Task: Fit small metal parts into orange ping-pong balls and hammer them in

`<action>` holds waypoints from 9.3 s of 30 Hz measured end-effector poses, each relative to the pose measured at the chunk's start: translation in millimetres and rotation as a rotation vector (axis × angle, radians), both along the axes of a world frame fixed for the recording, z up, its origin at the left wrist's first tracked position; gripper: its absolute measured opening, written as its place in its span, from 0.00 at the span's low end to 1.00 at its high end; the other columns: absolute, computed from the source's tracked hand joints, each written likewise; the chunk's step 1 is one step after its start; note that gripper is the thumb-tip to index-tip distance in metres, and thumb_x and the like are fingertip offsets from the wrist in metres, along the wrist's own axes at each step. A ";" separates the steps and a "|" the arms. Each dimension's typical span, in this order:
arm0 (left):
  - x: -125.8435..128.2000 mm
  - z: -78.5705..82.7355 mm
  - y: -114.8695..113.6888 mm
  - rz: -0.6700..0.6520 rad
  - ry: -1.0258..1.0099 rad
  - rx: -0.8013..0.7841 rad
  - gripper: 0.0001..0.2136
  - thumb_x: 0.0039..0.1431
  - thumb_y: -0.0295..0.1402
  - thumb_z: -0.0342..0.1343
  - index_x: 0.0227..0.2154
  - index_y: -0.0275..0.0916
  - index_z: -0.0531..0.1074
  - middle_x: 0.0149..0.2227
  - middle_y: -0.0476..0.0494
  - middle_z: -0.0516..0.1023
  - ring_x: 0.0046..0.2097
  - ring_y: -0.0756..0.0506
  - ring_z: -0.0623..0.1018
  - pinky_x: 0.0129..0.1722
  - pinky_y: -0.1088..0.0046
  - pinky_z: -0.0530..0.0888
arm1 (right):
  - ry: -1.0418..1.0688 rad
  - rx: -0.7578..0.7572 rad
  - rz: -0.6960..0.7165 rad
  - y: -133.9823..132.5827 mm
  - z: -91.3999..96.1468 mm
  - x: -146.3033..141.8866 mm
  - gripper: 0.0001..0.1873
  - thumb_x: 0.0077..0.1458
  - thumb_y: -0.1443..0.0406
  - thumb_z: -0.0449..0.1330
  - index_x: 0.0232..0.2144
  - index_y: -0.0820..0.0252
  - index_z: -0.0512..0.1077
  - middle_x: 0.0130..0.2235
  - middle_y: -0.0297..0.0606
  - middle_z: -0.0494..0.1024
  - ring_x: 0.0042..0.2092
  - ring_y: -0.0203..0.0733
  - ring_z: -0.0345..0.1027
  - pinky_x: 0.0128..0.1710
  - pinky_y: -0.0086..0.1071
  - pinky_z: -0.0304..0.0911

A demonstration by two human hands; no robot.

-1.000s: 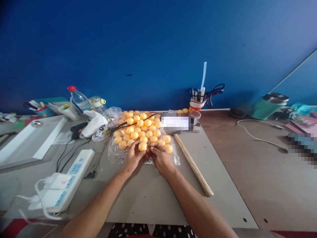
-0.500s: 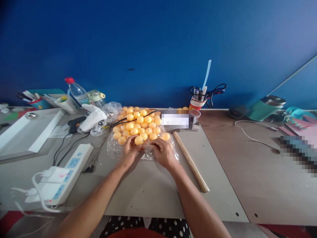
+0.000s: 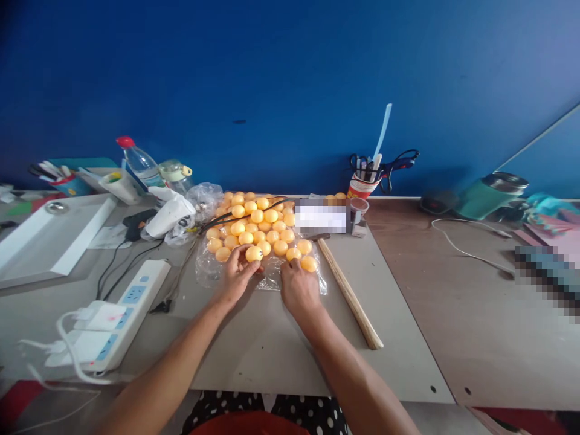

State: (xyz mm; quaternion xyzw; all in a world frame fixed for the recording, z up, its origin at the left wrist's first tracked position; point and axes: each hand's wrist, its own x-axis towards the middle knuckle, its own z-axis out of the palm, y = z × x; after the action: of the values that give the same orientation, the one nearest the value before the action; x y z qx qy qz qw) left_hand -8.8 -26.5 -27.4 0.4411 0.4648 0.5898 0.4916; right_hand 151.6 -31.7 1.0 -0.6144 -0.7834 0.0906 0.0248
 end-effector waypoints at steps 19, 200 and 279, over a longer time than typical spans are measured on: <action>2.9 7.8 -5.1 -0.037 -0.004 -0.041 0.19 0.50 0.39 0.64 0.42 0.39 0.66 0.39 0.46 0.74 0.32 0.50 0.76 0.32 0.72 0.77 | 0.693 0.207 0.043 4.9 -15.6 -2.0 0.09 0.55 0.70 0.51 0.27 0.59 0.70 0.30 0.38 0.75 0.31 0.38 0.67 0.30 0.28 0.58; 6.4 -1.1 -7.3 -0.101 0.181 -0.017 0.21 0.52 0.38 0.62 0.48 0.40 0.67 0.51 0.38 0.73 0.47 0.42 0.77 0.48 0.62 0.76 | 1.795 -0.661 -0.192 17.1 -15.7 -6.5 0.15 0.39 0.57 0.71 0.21 0.59 0.71 0.19 0.29 0.69 0.22 0.31 0.58 0.24 0.28 0.52; 6.6 -3.3 -11.9 -0.069 0.394 0.015 0.18 0.56 0.32 0.57 0.49 0.37 0.65 0.43 0.39 0.78 0.36 0.45 0.80 0.36 0.69 0.78 | 1.603 -0.578 -0.183 13.9 -24.1 -6.7 0.14 0.48 0.56 0.64 0.24 0.60 0.68 0.18 0.30 0.71 0.19 0.30 0.59 0.18 0.25 0.48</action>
State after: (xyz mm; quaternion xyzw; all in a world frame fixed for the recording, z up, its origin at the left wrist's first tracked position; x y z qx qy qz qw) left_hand -2.2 -38.4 -30.8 0.5672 0.5321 0.4785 0.4077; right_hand 144.9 -17.8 -23.1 -0.4077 -0.4229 0.6913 0.4207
